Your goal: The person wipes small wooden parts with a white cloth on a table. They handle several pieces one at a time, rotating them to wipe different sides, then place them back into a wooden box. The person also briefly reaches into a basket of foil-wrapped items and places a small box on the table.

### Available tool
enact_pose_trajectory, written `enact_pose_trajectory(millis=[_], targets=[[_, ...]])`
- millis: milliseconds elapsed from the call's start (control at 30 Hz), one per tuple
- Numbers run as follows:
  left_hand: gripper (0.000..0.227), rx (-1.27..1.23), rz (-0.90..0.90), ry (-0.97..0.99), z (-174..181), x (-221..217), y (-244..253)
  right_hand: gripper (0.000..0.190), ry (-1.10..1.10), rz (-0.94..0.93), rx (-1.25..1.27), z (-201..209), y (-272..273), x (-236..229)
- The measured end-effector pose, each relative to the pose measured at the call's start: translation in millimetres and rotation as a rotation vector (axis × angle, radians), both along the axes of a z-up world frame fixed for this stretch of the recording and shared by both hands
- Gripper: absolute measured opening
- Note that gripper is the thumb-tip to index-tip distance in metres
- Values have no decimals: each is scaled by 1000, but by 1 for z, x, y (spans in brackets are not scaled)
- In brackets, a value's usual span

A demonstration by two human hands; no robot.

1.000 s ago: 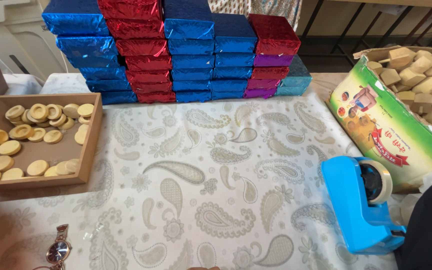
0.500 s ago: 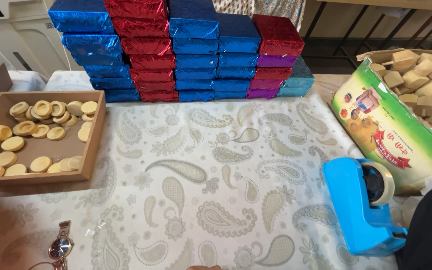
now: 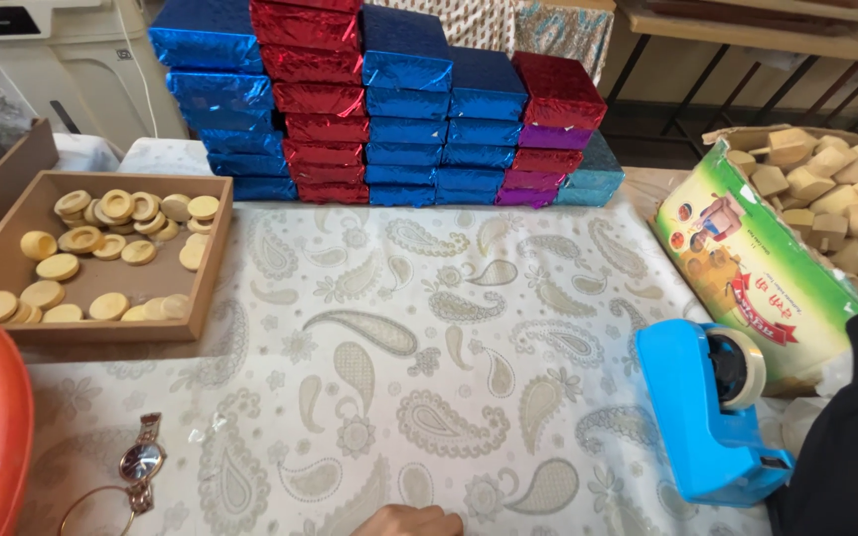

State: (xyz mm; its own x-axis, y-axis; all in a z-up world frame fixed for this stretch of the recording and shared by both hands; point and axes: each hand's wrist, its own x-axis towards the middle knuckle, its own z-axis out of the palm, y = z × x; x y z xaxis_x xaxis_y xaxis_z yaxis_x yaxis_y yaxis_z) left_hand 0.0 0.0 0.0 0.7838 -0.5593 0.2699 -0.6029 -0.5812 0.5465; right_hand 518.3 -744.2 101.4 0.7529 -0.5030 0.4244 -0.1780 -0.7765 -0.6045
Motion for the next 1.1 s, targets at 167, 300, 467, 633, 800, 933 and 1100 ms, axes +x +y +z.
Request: enact_pose_trajectory(millis=[167, 300, 467, 633, 800, 933, 1100], targets=[[16, -162, -153, -296, 86, 3, 11, 39, -348, 30, -363, 74, 114, -62], [16, -142, -197, -289, 130, -5, 17, 41, -667, 357, -429, 182, 294, -183], [18, -148, -131, -259, 114, -6, 10, 27, -778, 603, -695, 198, 421, -265], [13, -140, -55, -394, 119, -13, 6, 31, -742, 976, -856, 78, 503, -340], [23, -33, -97, -654, 91, -17, 10, 38, -80, 1458, -982, 23, 567, -437], [26, 240, -102, -818, 87, -18, 12, 30, -240, 1396, -679, 45, 569, -445], [43, -111, 271, -744, 105, -17, 13, 44, -153, 1019, -486, 32, 556, -406]])
